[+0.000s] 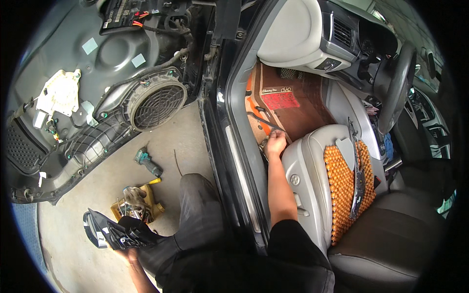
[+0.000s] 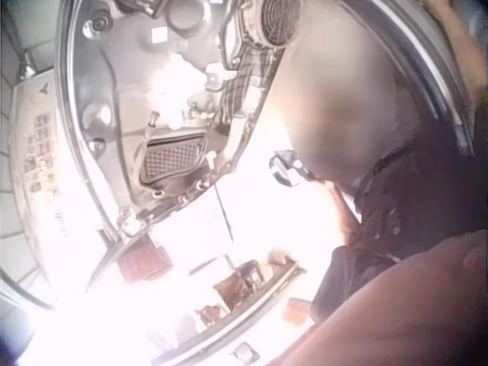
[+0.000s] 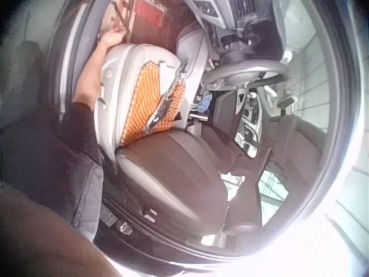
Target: The person removes a car side mirror from a workbench, walks to a black sedan, and installs the mirror onto the driver's door. They align the mirror housing, connect the wiring harness, and secure the mirror in place.
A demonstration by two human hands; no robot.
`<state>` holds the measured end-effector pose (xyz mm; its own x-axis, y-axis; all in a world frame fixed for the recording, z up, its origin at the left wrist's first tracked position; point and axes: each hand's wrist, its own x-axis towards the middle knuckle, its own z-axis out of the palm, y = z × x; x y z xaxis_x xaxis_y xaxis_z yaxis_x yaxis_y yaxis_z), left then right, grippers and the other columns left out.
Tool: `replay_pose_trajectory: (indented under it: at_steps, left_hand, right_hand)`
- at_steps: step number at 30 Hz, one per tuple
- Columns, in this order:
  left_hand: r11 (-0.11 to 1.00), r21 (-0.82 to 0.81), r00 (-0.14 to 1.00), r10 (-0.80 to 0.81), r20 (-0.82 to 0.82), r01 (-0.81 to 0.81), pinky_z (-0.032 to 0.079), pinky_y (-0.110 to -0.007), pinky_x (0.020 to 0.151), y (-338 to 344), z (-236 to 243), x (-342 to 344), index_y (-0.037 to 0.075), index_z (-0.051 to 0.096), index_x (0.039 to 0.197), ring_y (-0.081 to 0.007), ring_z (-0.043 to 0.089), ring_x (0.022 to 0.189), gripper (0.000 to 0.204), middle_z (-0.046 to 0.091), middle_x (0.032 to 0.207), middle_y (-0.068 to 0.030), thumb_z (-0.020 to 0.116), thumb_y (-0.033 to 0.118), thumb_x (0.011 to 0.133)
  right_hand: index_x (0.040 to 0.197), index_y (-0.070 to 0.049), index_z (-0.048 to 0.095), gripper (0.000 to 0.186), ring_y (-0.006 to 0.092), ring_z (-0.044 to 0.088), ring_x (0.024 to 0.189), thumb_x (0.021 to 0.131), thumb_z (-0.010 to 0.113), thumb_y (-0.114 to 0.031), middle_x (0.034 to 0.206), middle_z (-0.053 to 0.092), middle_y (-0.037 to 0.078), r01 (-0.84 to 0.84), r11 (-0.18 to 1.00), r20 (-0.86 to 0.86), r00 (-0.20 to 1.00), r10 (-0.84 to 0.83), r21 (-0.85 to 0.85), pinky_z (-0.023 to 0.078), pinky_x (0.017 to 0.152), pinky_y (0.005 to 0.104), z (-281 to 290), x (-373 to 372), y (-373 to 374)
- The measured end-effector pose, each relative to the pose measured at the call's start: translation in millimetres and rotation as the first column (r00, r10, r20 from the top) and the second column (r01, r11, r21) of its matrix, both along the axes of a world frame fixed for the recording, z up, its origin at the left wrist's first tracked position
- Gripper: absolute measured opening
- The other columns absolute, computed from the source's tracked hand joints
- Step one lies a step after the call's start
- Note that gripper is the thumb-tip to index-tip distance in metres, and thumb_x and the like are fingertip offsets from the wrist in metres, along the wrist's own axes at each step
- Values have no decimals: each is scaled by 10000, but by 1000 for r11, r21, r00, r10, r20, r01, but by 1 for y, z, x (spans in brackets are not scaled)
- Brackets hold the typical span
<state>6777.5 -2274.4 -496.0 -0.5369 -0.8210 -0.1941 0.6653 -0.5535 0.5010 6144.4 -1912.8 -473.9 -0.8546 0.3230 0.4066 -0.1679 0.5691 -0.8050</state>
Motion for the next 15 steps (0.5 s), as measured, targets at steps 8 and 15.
replay_pose_trajectory:
  at_steps: [8, 15]
  left_hand:
    - [984, 162, 997, 77, -12, -74, 383, -538, 1109, -18, -20, 6, 146, 564, 1390, -310, 528, 1279, 585, 586, 1388, -68, 543, 502, 926]
    - [954, 205, 975, 200, 100, -217, 370, -455, 1126, 5, 16, -28, 111, 568, 1367, -268, 540, 1263, 604, 600, 1358, -69, 486, 536, 946]
  right_hand:
    - [1019, -54, 617, 114, 146, 572, 718, 928, 561, -14, 836, 623, 51, -378, 179, -187, 749, 635, -908, 488, 665, 300, 47, 100, -50]
    - [1079, -58, 637, 186, 171, 549, 827, 896, 643, -23, 932, 624, 57, -431, -311, -467, 323, 823, -847, 450, 760, 332, 114, 184, -112]
